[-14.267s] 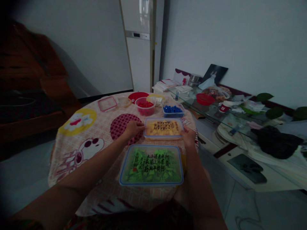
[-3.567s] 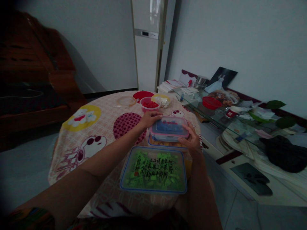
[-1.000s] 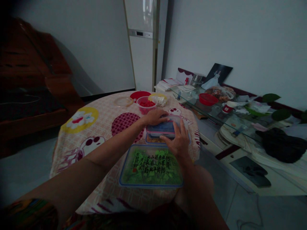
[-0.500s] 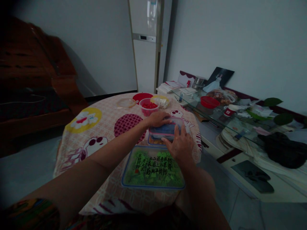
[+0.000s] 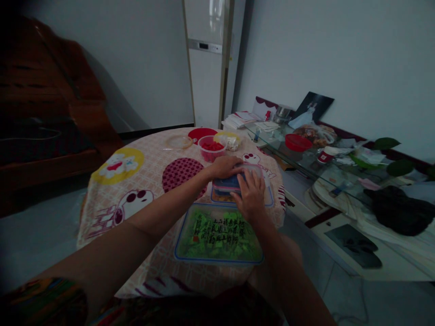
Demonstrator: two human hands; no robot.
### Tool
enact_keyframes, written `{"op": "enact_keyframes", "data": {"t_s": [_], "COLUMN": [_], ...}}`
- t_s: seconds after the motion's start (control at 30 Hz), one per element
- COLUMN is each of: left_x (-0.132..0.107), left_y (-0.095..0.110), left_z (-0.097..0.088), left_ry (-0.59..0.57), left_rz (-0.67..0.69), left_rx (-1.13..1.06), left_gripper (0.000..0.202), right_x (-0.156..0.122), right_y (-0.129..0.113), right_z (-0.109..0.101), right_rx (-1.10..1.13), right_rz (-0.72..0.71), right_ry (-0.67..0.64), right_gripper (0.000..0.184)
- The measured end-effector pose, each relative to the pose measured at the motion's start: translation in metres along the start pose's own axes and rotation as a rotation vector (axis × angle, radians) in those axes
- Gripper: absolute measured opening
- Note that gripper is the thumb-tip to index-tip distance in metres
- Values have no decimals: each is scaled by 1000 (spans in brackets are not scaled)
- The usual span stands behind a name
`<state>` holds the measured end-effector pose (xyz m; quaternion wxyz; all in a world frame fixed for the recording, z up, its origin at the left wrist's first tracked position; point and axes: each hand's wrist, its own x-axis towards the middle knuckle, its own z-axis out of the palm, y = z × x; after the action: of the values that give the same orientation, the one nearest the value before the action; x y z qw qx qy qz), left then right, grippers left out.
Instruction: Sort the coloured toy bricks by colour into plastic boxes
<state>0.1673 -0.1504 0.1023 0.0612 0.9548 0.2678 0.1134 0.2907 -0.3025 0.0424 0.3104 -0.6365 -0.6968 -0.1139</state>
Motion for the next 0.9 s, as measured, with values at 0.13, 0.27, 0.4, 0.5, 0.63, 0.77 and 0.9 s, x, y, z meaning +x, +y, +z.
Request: {"op": "enact_keyframes", "data": {"t_s": [0.13, 0.27, 0.4, 0.5, 0.63, 0.77, 0.9], "left_x": [-1, -1, 0, 0, -1, 0, -1], "left_y": [-1, -6, -7, -6, -5, -6, -10], "left_z": [-3, -3, -2, -3, -4, 0, 5], "left_ry": [-2, -11, 1, -6, 3, 24, 220], "left_rz": [4, 17, 2, -5, -1, 8, -25], "left_rx": [-12, -29, -34, -25, -19, -47, -182], "left_gripper": [50, 52, 50, 53, 52, 51, 41], "right_x": [-4, -7, -13, -17, -20, -17, -5], "right_y": [3, 11, 28, 39, 45, 46, 46], "right_z": [2, -8, -24, -30, -29, -29, -28], "right_rx": [16, 111, 175, 187, 212, 369, 543], "right_rz": [-40, -59, -6, 32, 56, 170, 420], "right_ry": [13, 65, 99, 114, 129, 169, 273], "right_gripper": [52, 54, 49, 44, 44, 62, 56]}}
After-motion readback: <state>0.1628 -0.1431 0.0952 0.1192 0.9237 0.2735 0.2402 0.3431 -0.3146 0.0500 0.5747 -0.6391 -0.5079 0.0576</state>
